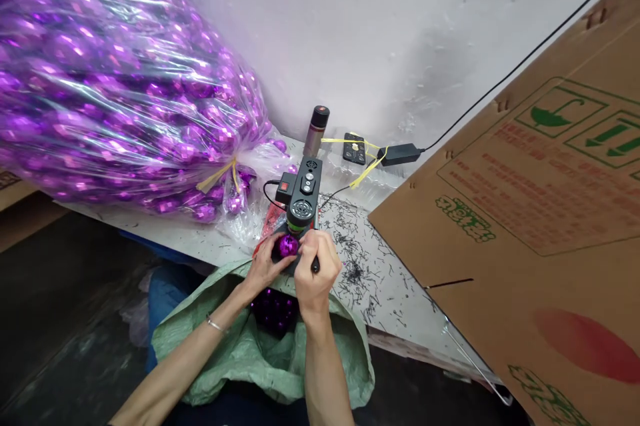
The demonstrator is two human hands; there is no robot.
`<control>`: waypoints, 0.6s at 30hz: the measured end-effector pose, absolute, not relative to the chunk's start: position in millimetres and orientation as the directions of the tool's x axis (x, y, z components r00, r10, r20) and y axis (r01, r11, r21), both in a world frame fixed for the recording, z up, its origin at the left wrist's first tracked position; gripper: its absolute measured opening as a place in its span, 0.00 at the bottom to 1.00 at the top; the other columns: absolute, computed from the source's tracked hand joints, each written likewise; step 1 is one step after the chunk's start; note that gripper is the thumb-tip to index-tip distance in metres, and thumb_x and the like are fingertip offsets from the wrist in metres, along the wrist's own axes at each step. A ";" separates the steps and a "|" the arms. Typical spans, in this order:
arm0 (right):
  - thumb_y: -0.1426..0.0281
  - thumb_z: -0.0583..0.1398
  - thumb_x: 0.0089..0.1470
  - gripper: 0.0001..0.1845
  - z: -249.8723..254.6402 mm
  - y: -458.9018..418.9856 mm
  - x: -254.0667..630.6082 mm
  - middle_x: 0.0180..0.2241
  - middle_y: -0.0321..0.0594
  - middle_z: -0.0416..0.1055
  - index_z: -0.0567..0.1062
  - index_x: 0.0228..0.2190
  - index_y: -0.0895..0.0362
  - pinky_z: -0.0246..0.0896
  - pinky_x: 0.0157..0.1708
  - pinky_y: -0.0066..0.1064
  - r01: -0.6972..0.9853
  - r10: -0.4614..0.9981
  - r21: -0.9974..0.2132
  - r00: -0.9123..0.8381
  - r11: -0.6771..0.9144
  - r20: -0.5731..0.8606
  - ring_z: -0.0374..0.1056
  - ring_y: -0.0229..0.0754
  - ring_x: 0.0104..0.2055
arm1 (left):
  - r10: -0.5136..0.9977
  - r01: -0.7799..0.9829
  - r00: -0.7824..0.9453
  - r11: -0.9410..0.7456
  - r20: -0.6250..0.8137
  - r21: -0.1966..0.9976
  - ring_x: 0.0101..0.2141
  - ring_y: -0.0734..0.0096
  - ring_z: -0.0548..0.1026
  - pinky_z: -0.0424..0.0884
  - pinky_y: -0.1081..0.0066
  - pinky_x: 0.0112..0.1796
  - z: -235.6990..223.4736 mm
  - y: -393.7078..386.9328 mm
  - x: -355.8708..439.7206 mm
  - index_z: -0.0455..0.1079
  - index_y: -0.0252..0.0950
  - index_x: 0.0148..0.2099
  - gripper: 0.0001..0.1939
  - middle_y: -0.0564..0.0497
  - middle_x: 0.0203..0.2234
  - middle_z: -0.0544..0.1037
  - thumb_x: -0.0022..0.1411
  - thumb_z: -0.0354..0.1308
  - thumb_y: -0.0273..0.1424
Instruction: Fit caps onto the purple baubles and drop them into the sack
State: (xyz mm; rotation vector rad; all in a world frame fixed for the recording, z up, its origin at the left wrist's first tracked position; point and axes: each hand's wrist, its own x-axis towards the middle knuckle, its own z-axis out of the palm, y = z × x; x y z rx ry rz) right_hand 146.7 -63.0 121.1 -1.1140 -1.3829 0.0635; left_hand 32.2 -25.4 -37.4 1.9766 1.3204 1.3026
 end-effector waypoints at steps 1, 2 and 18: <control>0.73 0.52 0.67 0.19 125.4 -63.5 147.1 0.25 0.33 0.66 0.65 0.23 0.54 0.60 0.32 0.31 0.551 0.632 -0.653 0.267 0.519 0.727 0.66 0.36 0.29 | 0.867 0.485 0.125 -0.478 0.482 0.732 0.57 0.52 0.76 0.73 0.51 0.57 -39.6 -36.4 27.7 0.62 0.38 0.64 0.29 0.40 0.55 0.77 0.67 0.62 0.43; 0.73 0.52 0.67 0.19 127.0 -64.0 147.7 0.25 0.33 0.66 0.65 0.23 0.54 0.60 0.33 0.31 0.551 0.638 -0.655 0.261 0.518 0.724 0.66 0.36 0.29 | 0.850 0.495 0.155 -0.507 0.503 0.705 0.58 0.51 0.75 0.71 0.49 0.58 -42.0 -48.2 22.3 0.60 0.38 0.66 0.30 0.39 0.56 0.76 0.67 0.62 0.43; 0.79 0.52 0.64 0.17 99.7 -66.5 148.0 0.26 0.34 0.68 0.66 0.24 0.54 0.62 0.31 0.30 0.600 0.556 -0.539 0.181 0.591 0.811 0.67 0.36 0.30 | 0.966 0.945 0.001 -0.085 0.257 0.315 0.54 0.36 0.73 0.65 0.41 0.53 42.8 142.2 -41.7 0.70 0.19 0.57 0.22 0.20 0.49 0.76 0.62 0.48 0.18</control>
